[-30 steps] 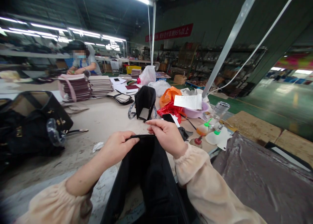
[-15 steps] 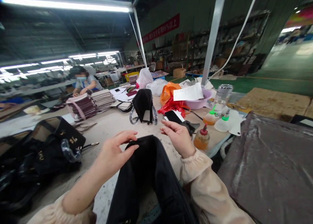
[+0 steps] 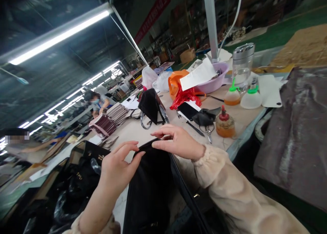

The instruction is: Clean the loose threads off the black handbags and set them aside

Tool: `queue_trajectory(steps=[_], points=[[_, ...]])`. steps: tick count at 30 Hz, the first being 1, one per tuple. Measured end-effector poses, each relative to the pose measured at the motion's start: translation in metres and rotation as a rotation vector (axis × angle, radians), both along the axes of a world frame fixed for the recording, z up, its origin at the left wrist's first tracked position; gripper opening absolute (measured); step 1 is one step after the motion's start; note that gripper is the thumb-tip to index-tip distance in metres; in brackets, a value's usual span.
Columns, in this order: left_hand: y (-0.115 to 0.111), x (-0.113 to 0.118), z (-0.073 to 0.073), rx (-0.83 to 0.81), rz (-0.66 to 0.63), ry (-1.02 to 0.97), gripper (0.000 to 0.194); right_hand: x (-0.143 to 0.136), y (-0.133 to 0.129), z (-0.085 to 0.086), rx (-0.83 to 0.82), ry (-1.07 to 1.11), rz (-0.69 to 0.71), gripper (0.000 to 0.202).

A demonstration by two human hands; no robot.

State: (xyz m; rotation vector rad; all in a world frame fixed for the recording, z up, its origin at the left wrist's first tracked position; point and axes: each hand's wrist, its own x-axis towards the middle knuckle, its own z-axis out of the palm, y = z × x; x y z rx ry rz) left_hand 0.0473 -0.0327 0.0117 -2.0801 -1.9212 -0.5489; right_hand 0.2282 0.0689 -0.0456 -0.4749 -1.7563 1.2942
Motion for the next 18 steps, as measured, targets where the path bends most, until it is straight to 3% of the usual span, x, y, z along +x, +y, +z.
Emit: queue_trajectory(steps=[3, 18], points=[[-0.006, -0.001, 0.002, 0.007, 0.028, 0.072, 0.006, 0.002, -0.003, 0.006, 0.042, -0.084, 0.080, 0.038], [-0.010, -0.007, 0.002, 0.003, 0.005, 0.172, 0.009, -0.008, -0.006, 0.006, 0.007, -0.127, -0.014, 0.040]])
